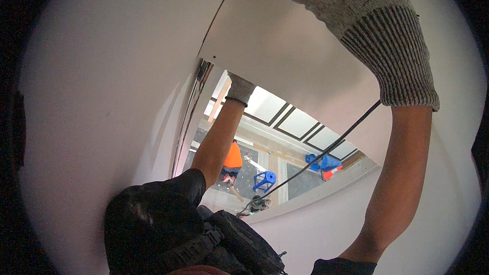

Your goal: The person installs white panels into a wall frame using a power drill to secure screws at the corners and edges while standing on a ladder.

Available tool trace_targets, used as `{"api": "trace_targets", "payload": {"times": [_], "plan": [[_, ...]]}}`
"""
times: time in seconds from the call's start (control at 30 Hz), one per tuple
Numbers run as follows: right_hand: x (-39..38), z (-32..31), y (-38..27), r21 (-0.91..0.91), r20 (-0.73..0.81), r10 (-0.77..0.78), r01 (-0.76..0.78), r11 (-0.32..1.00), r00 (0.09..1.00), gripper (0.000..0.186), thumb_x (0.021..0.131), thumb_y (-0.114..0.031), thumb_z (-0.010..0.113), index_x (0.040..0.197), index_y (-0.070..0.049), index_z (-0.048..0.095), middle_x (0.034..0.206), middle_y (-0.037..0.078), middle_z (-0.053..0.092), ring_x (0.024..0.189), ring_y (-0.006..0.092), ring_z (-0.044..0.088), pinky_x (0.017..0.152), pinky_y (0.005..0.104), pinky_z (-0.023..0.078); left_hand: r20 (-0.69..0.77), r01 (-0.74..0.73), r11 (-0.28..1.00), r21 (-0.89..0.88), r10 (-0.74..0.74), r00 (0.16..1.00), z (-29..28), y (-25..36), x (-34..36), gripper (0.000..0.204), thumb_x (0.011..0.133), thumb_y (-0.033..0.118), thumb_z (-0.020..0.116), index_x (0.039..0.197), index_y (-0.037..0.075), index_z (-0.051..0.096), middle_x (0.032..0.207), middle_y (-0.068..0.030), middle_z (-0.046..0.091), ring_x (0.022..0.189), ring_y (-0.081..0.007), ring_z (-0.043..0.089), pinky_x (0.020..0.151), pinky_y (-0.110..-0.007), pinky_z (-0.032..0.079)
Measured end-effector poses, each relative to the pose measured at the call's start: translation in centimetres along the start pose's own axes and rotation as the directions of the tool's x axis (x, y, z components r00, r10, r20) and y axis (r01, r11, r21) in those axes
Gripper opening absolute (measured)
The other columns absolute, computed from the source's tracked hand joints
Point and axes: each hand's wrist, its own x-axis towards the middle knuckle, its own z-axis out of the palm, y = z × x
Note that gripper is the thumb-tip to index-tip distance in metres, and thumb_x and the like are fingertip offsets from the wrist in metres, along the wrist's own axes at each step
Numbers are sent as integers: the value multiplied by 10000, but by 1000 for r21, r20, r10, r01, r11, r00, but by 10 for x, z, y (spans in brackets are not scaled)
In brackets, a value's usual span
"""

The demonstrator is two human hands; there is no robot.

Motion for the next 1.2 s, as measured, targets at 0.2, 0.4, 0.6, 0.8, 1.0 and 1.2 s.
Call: {"api": "trace_targets", "payload": {"times": [0.2,0.4,0.6,0.8,1.0,1.2], "plan": [[1,0,2,0,6,0,0,1000,1000,667,871,-478,857,1332,-41,655,1138,164,756,952,257,770,821,394,656,-4,-8,1000,-5,8,1000,1,-2,1,406,1091,464,496,1243,101,597,1156,-40,637,1038,-149,658,851,-331,611],[0,0,3,0,15,2,-2,1000,1000,677,869,-464,862,1345,-38,637,1155,168,748,963,260,769,820,397,660,-2,-12,1000,-5,12,1000,2,-4,2,430,1095,475,477,1262,94,589,1174,-51,633,1049,-156,657,853,-337,614],[-1,-2,7,-4,19,4,-4,1000,1000,688,867,-449,866,1359,-36,620,1172,173,740,974,264,767,819,400,663,-5,-12,1000,-10,12,1000,2,-6,2,454,1099,485,459,1281,87,582,1192,-61,629,1061,-163,657,855,-344,616],[-4,-1,10,-10,24,0,1,1000,1000,700,866,-435,870,1372,-33,603,1189,177,731,985,267,766,819,403,667,-4,-16,1000,-8,16,1000,1,-8,1,479,1104,496,440,1300,80,574,1210,-72,625,1073,-169,657,856,-350,619],[-9,-1,17,-14,34,3,-2,1000,999,713,864,-421,875,1386,-31,586,1206,181,723,996,270,764,818,406,671,-12,-18,1000,4,18,1000,-1,-9,-2,503,1108,506,421,1319,73,567,1228,-82,621,1085,-176,657,858,-356,622],[-11,-5,27,-19,49,6,-5,1000,999,727,862,-407,879,1399,-28,569,1223,185,715,1007,273,763,817,409,674,-29,-18,1000,16,18,999,-4,-10,-6,528,1112,517,402,1338,66,559,1246,-93,617,1096,-183,657,859,-363,624]]}}
